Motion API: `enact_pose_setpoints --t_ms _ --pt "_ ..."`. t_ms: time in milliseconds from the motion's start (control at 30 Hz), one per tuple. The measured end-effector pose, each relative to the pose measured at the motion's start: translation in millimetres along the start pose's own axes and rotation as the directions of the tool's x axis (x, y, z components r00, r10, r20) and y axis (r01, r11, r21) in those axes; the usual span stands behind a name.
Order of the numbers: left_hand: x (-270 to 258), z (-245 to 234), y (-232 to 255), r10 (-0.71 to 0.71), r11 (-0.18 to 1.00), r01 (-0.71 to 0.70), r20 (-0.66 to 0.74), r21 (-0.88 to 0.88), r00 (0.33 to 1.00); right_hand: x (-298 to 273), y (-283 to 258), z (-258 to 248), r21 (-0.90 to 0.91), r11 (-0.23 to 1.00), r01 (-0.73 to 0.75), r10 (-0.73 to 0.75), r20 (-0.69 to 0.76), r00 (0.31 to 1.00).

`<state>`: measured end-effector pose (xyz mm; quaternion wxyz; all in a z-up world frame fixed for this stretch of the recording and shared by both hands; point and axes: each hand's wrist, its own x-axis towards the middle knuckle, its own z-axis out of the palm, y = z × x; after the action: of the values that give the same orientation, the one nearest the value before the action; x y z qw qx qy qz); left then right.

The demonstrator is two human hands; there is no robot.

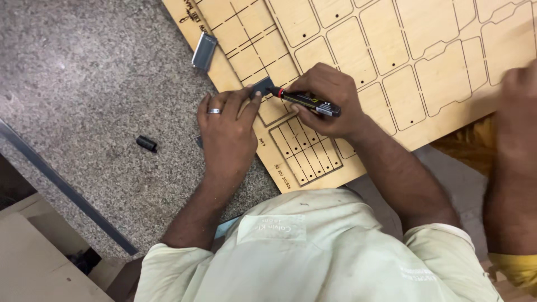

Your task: The person uses a black marker and a small metal guide to draw straight lines and dots on a pre-cut wooden board. They repeatedly reposition the guide and mark multiple sections of the board.

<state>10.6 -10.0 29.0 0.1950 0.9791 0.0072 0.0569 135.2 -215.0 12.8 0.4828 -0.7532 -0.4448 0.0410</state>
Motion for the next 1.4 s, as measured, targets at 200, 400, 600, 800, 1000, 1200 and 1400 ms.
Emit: enact_pose_setpoints --t_ms 200,400,600,800,1000,1200,1400 --pt "-1.8 2.7 -3.4 0.007 1.000 -0.008 -0.025 -0.008 1.000 0.6 -3.5 1.8 -0.021 0.998 -0.063 0.063 -0.011 0.998" --pt "-2.4 1.0 -2.2 0.004 1.000 -0.004 -0.014 0.002 1.000 -0.8 -5.6 3.7 -0.031 0.997 -0.068 0.067 -0.026 0.997" --pt "-7.7 10.7 -9.3 -0.006 0.999 0.005 -0.022 -0.042 1.000 -11.7 7.0 -0.1 0.055 0.997 -0.059 0.059 -0.011 0.998" --pt "-8.4 11.5 -10.6 0.006 0.999 -0.007 -0.018 -0.047 1.000 -4.3 6.8 2.3 0.080 0.991 -0.110 0.111 -0.004 0.994" --pt "-9.5 13.3 -12.4 0.013 0.999 -0.014 -0.019 -0.049 1.000 -13.7 14.8 3.4 0.030 0.998 -0.064 0.063 0.013 0.998" --pt "-11.0 14.2 -13.4 0.030 0.998 -0.031 -0.030 -0.048 0.999 -12.7 19.1 4.8 0.023 0.999 -0.028 0.027 0.025 0.999" --pt "-12.6 14.8 -14.8 0.038 0.998 -0.039 -0.029 -0.053 0.999 -14.2 18.4 4.9 0.055 0.997 -0.045 0.043 0.040 0.998"
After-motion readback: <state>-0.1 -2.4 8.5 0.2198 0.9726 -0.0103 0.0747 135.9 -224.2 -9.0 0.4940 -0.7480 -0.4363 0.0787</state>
